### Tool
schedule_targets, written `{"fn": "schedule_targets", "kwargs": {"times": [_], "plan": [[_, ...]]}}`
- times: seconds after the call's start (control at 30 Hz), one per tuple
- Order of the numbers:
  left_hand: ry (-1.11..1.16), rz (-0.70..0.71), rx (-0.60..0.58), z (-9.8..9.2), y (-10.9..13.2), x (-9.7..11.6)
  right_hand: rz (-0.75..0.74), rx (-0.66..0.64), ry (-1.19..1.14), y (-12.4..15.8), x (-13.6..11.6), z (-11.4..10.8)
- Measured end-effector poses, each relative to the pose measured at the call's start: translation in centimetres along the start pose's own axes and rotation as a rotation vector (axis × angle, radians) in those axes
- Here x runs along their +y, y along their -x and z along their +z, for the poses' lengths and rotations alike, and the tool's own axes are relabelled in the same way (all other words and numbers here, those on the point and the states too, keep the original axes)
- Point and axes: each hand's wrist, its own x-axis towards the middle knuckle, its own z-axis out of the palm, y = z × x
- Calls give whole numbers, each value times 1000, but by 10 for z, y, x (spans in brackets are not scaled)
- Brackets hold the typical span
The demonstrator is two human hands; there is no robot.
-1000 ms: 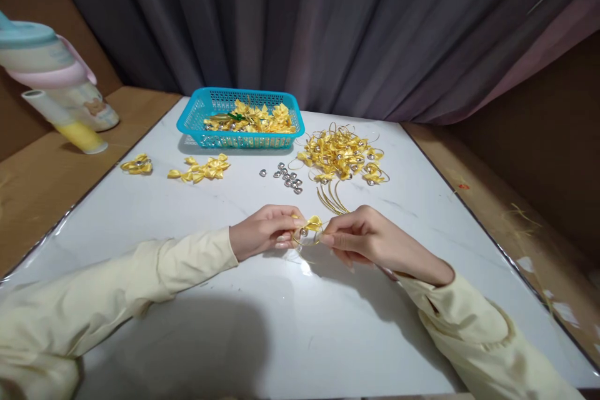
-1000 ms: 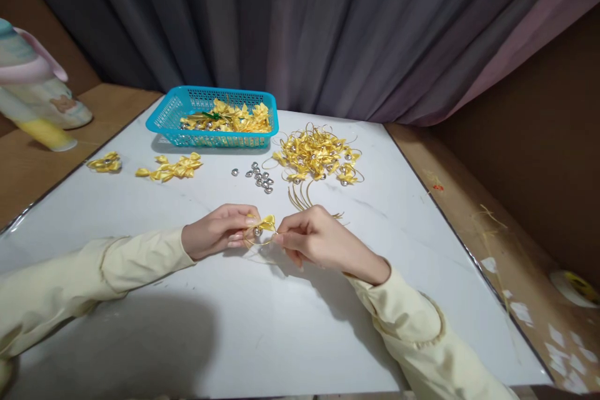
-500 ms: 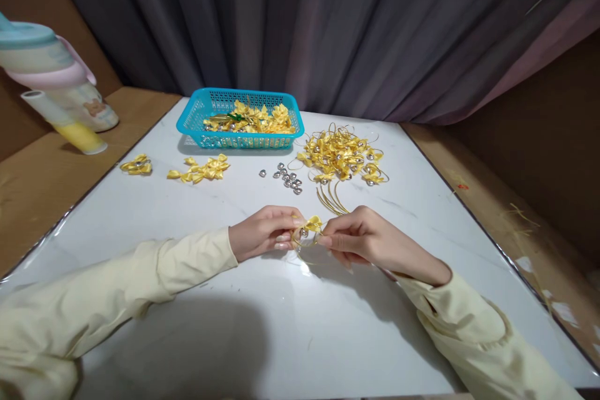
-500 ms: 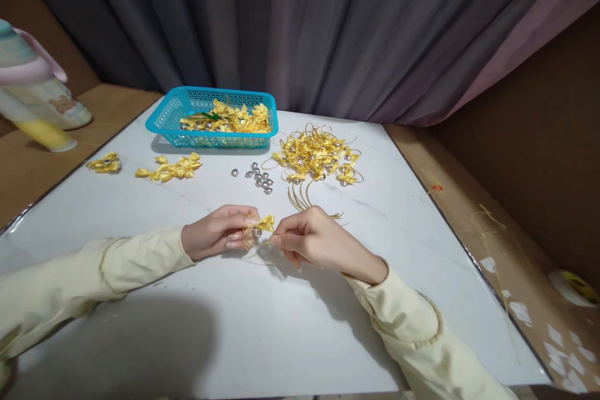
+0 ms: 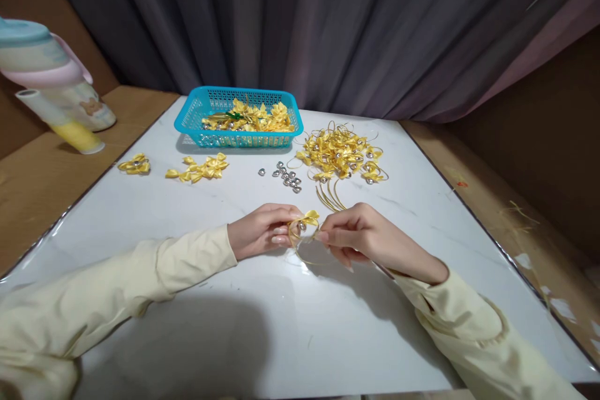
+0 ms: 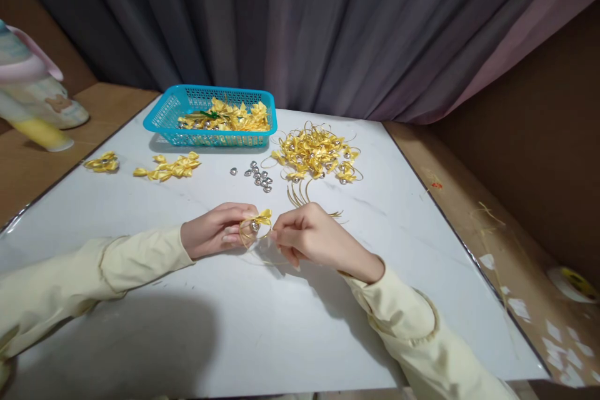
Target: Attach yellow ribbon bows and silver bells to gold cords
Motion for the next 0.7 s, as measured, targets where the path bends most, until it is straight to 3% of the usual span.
{"fn": "schedule_targets", "kwargs": {"times": [0.27,0.7], "plan": [[-7,-18,13,1,0,1,37,8,-32,1,-2,1],[121,-138,-28,-3,2,2,-40,-25,-25,-2,3,-1]]}}
